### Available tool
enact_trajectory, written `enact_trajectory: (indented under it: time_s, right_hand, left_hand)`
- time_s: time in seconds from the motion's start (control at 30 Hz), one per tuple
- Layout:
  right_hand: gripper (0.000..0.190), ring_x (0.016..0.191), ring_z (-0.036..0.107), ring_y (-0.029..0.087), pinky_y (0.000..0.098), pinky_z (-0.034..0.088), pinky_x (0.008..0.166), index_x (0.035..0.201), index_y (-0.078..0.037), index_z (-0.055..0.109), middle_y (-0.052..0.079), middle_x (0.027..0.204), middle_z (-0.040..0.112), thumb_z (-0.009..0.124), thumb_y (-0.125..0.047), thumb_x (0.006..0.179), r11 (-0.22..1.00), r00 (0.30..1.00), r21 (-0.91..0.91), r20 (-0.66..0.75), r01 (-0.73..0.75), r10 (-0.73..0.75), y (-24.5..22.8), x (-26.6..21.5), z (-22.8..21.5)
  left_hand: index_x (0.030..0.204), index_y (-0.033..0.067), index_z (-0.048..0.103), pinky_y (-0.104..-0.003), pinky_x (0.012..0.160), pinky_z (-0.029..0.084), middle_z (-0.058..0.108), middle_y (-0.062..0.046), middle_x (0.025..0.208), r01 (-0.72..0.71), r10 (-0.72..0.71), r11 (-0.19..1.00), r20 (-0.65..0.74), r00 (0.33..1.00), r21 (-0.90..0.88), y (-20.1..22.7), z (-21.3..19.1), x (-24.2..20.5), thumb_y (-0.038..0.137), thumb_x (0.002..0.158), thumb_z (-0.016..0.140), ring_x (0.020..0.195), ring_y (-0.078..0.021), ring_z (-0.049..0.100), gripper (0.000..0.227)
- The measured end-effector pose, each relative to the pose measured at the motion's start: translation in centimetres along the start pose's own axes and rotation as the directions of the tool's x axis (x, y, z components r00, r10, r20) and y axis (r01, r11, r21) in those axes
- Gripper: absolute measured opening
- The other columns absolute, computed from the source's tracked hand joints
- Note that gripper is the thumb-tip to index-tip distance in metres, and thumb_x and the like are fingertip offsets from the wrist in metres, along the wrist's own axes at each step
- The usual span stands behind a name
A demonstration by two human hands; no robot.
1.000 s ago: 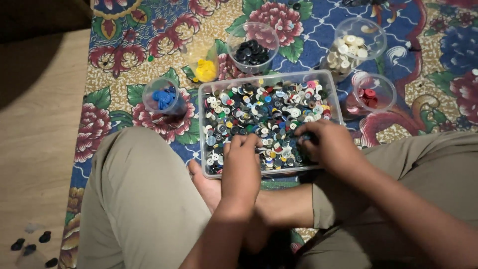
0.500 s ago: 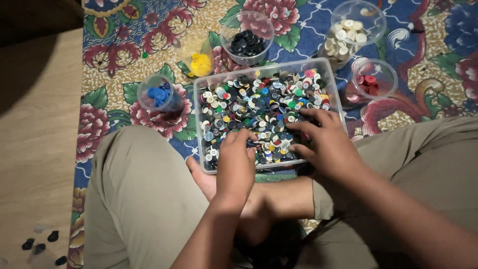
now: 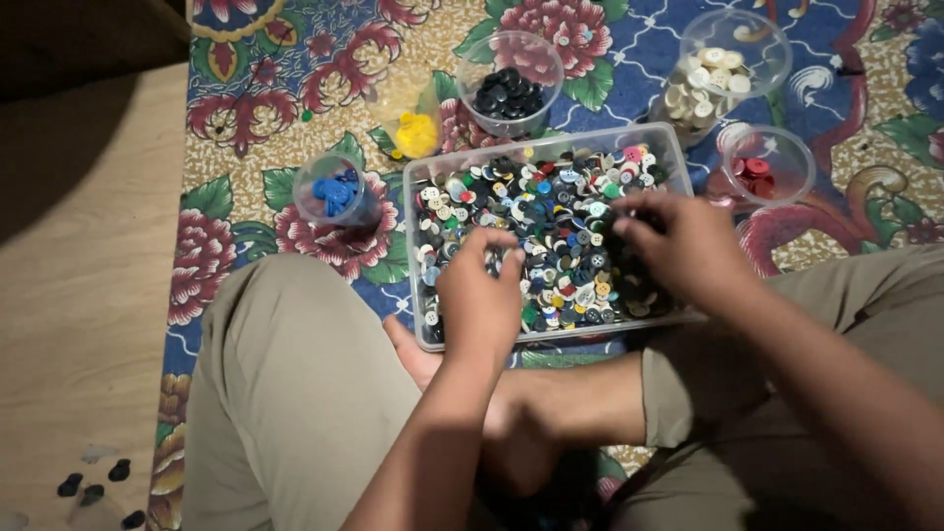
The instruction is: A person is sorting a large variety of buttons by color and type from a central tray into several smaller plastic containers while sitting on the floor.
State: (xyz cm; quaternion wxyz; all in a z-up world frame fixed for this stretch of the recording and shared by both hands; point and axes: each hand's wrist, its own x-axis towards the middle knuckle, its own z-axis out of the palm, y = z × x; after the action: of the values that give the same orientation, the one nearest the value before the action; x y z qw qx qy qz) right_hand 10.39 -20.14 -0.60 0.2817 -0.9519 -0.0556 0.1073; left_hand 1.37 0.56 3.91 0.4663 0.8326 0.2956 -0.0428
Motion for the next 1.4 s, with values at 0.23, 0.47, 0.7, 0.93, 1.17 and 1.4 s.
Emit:
enact_trajectory:
  time_s: [0.23,0.47,0.7,0.93,1.17,1.4]
  right_hand:
    - [0.031,0.072,0.068,0.016,0.029,0.054,0.065,0.13,-0.008,0.072,0.009,0.093,0.076,0.064,-0.015,0.101,0.952,0.998,0.301,0.044,-0.052,0.04,-4.1,-0.9,-4.6]
    - [0.026,0.064,0.07,0.018,0.0326,0.055,0.063,0.113,-0.021,0.082,0.006,0.084,0.08,0.078,-0.02,0.087,0.997,0.985,-0.042,0.156,-0.06,0.066,-2.7,-1.9,-2.4]
    - [0.024,0.062,0.068,0.021,0.0345,0.053,0.061,0.104,-0.012,0.082,0.007,0.089,0.075,0.08,-0.016,0.081,0.991,0.989,0.018,0.07,0.13,-0.131,-1.9,-2.2,1.9]
    - [0.03,0.064,0.067,0.023,0.0374,0.053,0.06,0.12,-0.011,0.076,0.011,0.087,0.076,0.075,-0.008,0.09,0.999,0.999,0.042,-0.019,-0.034,0.035,-1.5,-1.9,-1.1]
    - [0.031,0.064,0.073,0.017,0.0305,0.056,0.069,0.098,-0.019,0.083,-0.001,0.079,0.083,0.09,-0.028,0.069,0.975,0.948,-0.219,0.317,0.033,0.039,1.4,-1.9,1.1]
    - [0.028,0.071,0.074,0.029,0.0388,0.059,0.074,0.099,-0.015,0.08,0.005,0.087,0.081,0.081,-0.024,0.072,0.949,0.963,-0.291,0.268,0.122,-0.041,0.0,-2.0,1.5]
  left_hand:
    - [0.106,0.0154,0.07,-0.043,0.058,0.052,0.074,-0.009,0.071,-0.34,0.334,0.94,-0.255,0.908,0.022,0.4,-0.4,1.6,0.015,0.092,0.06,0.056,-0.0266,0.065,0.017]
    - [0.113,0.011,0.071,-0.038,0.078,0.058,0.08,-0.007,0.104,-0.398,0.4,0.916,-0.154,0.903,0.046,-1.6,-0.5,0.4,0.014,0.09,0.064,0.092,-0.0264,0.076,0.024]
    - [0.113,0.0094,0.069,-0.042,0.091,0.051,0.075,-0.012,0.104,-0.497,0.502,0.863,-0.045,0.864,0.097,-4.9,1.4,-0.7,0.008,0.084,0.066,0.099,-0.0328,0.066,0.03]
    - [0.117,0.0144,0.07,-0.044,0.097,0.048,0.072,-0.009,0.113,-0.419,0.409,0.881,0.095,0.908,0.22,-4.4,0.3,-1.5,0.01,0.08,0.07,0.11,-0.0311,0.059,0.037]
    - [0.115,0.014,0.069,-0.045,0.095,0.048,0.07,-0.01,0.114,-0.422,0.405,0.88,0.118,0.907,0.22,-4.3,1.5,-1.7,0.008,0.078,0.071,0.108,-0.0335,0.057,0.037]
    - [0.117,0.0151,0.069,-0.043,0.095,0.049,0.07,-0.01,0.114,-0.396,0.384,0.901,0.098,0.918,0.177,-5.6,1.1,-1.8,0.009,0.079,0.072,0.105,-0.0324,0.059,0.038]
